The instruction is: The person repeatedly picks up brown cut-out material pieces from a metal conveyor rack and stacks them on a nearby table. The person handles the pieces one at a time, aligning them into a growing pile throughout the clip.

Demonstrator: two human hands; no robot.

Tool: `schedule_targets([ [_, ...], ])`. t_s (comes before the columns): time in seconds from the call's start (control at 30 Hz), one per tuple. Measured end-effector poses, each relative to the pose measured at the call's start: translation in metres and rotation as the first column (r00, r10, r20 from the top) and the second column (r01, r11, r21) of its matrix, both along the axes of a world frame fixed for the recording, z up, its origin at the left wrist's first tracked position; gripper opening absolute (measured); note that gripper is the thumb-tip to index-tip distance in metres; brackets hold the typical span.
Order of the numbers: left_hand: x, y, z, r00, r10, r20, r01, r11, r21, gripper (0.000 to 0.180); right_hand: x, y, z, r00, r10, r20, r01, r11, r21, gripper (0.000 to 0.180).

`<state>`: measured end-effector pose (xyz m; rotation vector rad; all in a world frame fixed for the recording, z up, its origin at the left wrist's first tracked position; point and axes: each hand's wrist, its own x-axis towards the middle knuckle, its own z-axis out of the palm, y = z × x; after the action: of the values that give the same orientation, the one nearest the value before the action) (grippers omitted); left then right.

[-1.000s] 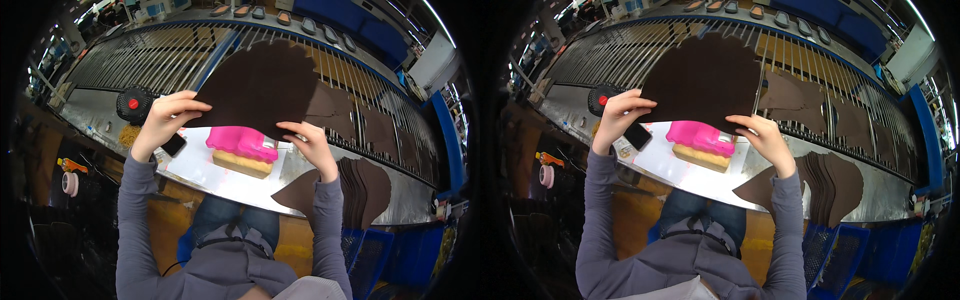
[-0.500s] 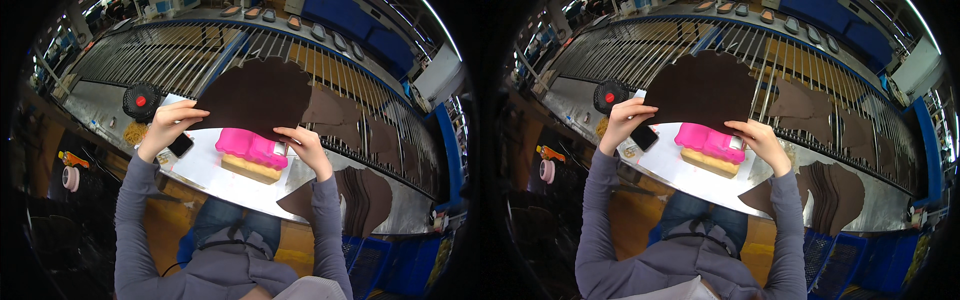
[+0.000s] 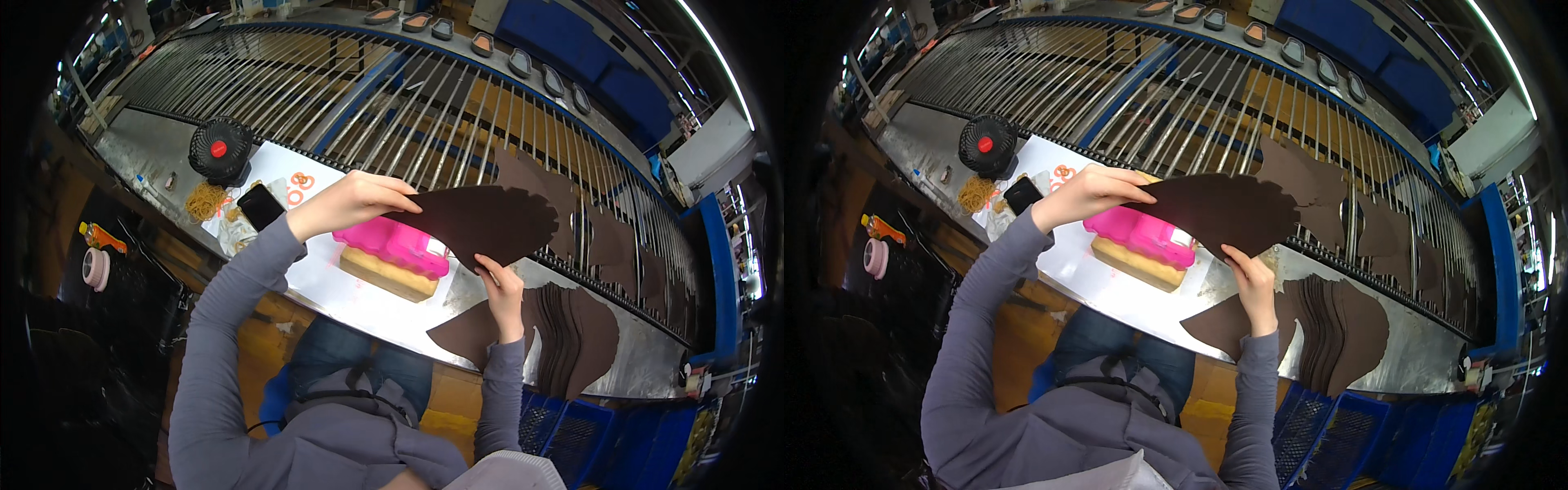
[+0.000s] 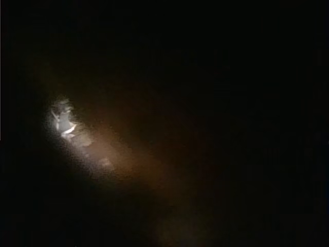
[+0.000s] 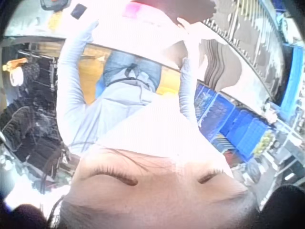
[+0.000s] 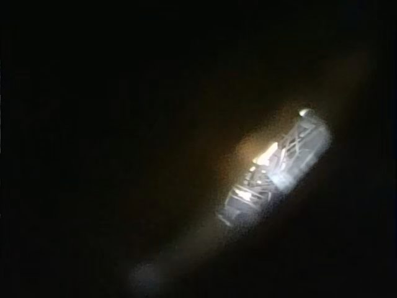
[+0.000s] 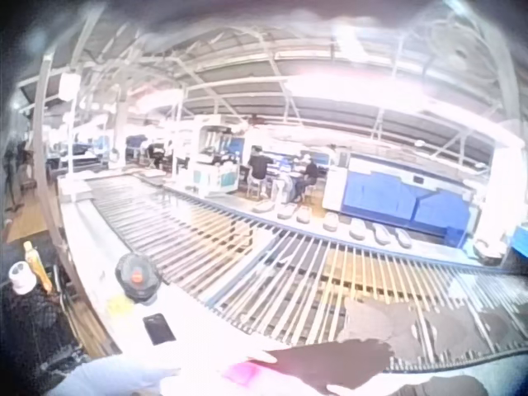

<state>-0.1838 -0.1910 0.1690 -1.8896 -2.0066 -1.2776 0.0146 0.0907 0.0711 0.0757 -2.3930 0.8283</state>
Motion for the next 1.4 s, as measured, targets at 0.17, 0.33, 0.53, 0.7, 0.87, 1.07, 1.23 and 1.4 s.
schedule_targets([
  [0.17, 0.007, 0.032, 0.007, 0.992, -0.119, -0.046, 0.114, 0.988, -0.102, 0.031, 0.019, 0.000, -0.018, 0.994, -0.099, -0.039, 0.097, 0.993, -0.063, 0.029],
  [0.33, 0.014, 0.072, 0.009, 0.961, -0.277, 0.002, 0.273, 0.946, -0.177, 0.031, 0.060, 0.016, -0.010, 0.980, -0.195, -0.038, 0.193, 0.979, -0.062, 0.029],
  [0.53, 0.019, 0.121, 0.006, 0.899, -0.435, 0.043, 0.429, 0.859, -0.279, 0.032, 0.115, 0.034, 0.041, 0.953, -0.303, -0.015, 0.304, 0.950, 0.073, 0.029],
  [0.7, 0.019, 0.148, 0.009, 0.813, -0.541, 0.216, 0.578, 0.794, -0.186, 0.036, 0.141, 0.049, 0.097, 0.915, -0.399, -0.055, 0.403, 0.902, 0.153, 0.031],
  [0.87, -0.006, 0.142, 0.053, 0.872, -0.432, 0.230, 0.455, 0.889, -0.056, 0.032, 0.095, 0.066, 0.174, 0.947, -0.313, -0.072, 0.320, 0.898, 0.302, 0.033],
  [1.07, -0.067, 0.119, 0.061, 0.898, -0.206, 0.389, 0.236, 0.971, -0.029, 0.038, -0.046, 0.087, 0.228, 1.000, 0.013, 0.022, -0.024, 0.814, 0.580, 0.040],
  [1.23, -0.122, 0.147, 0.003, 0.565, -0.068, 0.822, 0.072, 0.997, 0.033, 0.043, -0.089, 0.092, 0.208, 0.970, -0.124, -0.210, 0.238, 0.675, 0.698, 0.040],
  [1.4, -0.189, 0.148, -0.076, 0.393, 0.039, 0.919, -0.021, 0.999, -0.033, 0.042, -0.014, 0.067, 0.143, 0.937, -0.328, -0.118, 0.339, 0.778, 0.529, 0.032],
])
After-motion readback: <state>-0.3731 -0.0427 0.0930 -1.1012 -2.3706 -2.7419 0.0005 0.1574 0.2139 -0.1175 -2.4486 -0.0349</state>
